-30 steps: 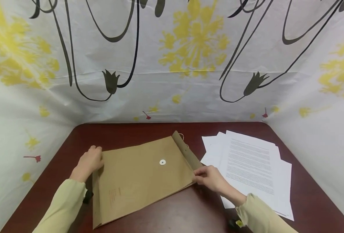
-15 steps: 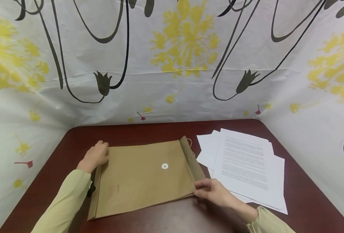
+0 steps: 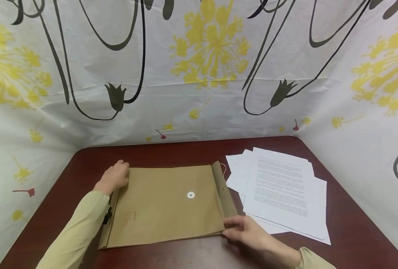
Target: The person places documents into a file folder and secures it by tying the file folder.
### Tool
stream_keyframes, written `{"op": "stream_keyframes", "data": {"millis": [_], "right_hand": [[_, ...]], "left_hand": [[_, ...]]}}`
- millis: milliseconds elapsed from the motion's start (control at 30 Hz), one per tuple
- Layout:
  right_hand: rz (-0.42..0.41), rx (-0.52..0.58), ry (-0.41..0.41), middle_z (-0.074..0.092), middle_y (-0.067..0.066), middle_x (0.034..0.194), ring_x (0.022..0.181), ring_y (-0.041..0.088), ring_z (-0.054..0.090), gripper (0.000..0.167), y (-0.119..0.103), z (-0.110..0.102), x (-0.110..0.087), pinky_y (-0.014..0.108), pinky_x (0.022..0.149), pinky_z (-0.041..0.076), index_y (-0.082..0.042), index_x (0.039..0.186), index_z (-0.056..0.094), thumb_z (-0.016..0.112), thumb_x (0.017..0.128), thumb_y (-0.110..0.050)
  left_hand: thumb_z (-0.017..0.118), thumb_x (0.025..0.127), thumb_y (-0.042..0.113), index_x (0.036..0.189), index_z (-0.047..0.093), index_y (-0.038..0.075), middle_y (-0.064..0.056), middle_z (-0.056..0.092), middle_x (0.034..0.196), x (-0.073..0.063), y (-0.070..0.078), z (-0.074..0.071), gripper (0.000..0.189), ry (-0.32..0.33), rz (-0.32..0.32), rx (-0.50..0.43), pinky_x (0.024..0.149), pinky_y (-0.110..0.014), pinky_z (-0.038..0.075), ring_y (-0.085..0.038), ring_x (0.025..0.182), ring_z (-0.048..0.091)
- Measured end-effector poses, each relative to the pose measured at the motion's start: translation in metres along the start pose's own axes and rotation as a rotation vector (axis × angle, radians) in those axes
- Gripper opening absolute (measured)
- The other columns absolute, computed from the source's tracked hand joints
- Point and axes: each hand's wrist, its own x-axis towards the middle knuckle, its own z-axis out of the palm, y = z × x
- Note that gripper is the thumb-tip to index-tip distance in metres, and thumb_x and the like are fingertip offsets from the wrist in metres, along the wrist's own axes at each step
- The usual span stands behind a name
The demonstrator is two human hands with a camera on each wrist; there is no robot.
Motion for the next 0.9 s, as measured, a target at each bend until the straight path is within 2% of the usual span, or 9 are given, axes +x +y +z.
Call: {"op": "stream_keyframes", "data": {"millis": [100, 233, 367, 500, 600, 667, 733, 800, 900], "right_hand": [[-0.004, 0.033, -0.020, 0.064, 0.027, 0.102, 0.084, 0.011, 0.065, 0.040, 0.003, 0.001, -0.001, 0.021, 0.069, 0.051, 0.022, 0.115, 0.051, 0.062, 0.087, -0.006], [0.023, 0.063, -0.038, 0.065, 0.027, 0.099, 0.087, 0.021, 0.065, 0.043, 0.004, 0.001, -0.004, 0.026, 0.073, 0.053, 0.023, 0.116, 0.048, 0.061, 0.088, -0.006], [0.045, 0.075, -0.069, 0.061, 0.029, 0.109, 0.094, 0.026, 0.063, 0.045, 0.001, -0.002, -0.005, 0.032, 0.077, 0.053, 0.023, 0.118, 0.048, 0.060, 0.089, -0.009], [0.025, 0.036, -0.067, 0.064, 0.028, 0.100, 0.086, 0.031, 0.066, 0.037, -0.004, -0.009, -0.002, 0.035, 0.072, 0.055, 0.021, 0.114, 0.052, 0.058, 0.090, -0.007], [-0.005, -0.037, 0.000, 0.065, 0.024, 0.085, 0.070, 0.029, 0.067, 0.026, -0.008, -0.018, 0.006, 0.035, 0.062, 0.055, 0.018, 0.104, 0.057, 0.057, 0.090, -0.003], [-0.025, -0.100, 0.074, 0.064, 0.019, 0.080, 0.063, 0.022, 0.065, 0.017, -0.007, -0.025, 0.012, 0.033, 0.056, 0.055, 0.014, 0.095, 0.060, 0.059, 0.088, -0.001], [-0.061, -0.210, 0.152, 0.063, 0.014, 0.073, 0.055, 0.017, 0.062, 0.010, -0.005, -0.030, 0.020, 0.031, 0.049, 0.053, 0.008, 0.089, 0.062, 0.061, 0.086, -0.001], [-0.096, -0.318, 0.225, 0.062, 0.008, 0.068, 0.050, 0.012, 0.058, 0.005, 0.000, -0.034, 0.027, 0.029, 0.044, 0.050, 0.003, 0.084, 0.062, 0.064, 0.084, -0.001], [-0.170, -0.487, 0.309, 0.057, -0.001, 0.062, 0.048, 0.005, 0.052, 0.008, 0.005, -0.037, 0.038, 0.024, 0.043, 0.046, -0.002, 0.081, 0.060, 0.067, 0.080, -0.002]], "left_hand": [[0.052, 0.078, -0.009, 0.089, 0.053, -0.008, -0.033, 0.050, 0.102, 0.002, 0.001, 0.000, 0.011, -0.010, -0.001, 0.006, 0.050, -0.035, 0.036, -0.024, 0.057, 0.044], [0.052, 0.079, -0.008, 0.092, 0.054, -0.009, -0.033, 0.050, 0.103, 0.002, 0.002, 0.004, 0.014, -0.016, -0.003, 0.013, 0.051, -0.036, 0.037, -0.026, 0.060, 0.047], [0.051, 0.080, -0.008, 0.095, 0.054, -0.010, -0.030, 0.051, 0.097, 0.002, 0.002, 0.009, 0.015, -0.025, -0.010, 0.017, 0.051, -0.035, 0.036, -0.024, 0.060, 0.046], [0.051, 0.081, -0.007, 0.093, 0.053, -0.009, -0.025, 0.051, 0.091, 0.001, 0.002, 0.012, 0.013, -0.036, -0.023, 0.018, 0.049, -0.033, 0.033, -0.022, 0.059, 0.043], [0.052, 0.081, -0.005, 0.093, 0.052, -0.008, -0.025, 0.051, 0.091, 0.000, 0.003, 0.014, 0.013, -0.055, -0.049, 0.023, 0.049, -0.034, 0.034, -0.023, 0.059, 0.044], [0.054, 0.081, -0.003, 0.095, 0.053, -0.008, -0.025, 0.052, 0.092, 0.000, 0.005, 0.015, 0.015, -0.062, -0.071, 0.041, 0.049, -0.036, 0.037, -0.025, 0.061, 0.046], [0.054, 0.082, 0.000, 0.094, 0.053, -0.007, -0.025, 0.052, 0.091, 0.000, 0.010, 0.015, 0.014, -0.051, -0.087, 0.073, 0.052, -0.040, 0.042, -0.029, 0.064, 0.050], [0.053, 0.083, 0.003, 0.095, 0.054, -0.008, -0.026, 0.052, 0.092, 0.001, 0.019, 0.015, 0.016, -0.039, -0.095, 0.100, 0.057, -0.046, 0.045, -0.034, 0.068, 0.052], [0.053, 0.083, 0.006, 0.096, 0.056, -0.007, -0.025, 0.055, 0.092, 0.003, 0.041, 0.013, 0.019, -0.044, -0.100, 0.115, 0.063, -0.050, 0.047, -0.039, 0.075, 0.055]]}}
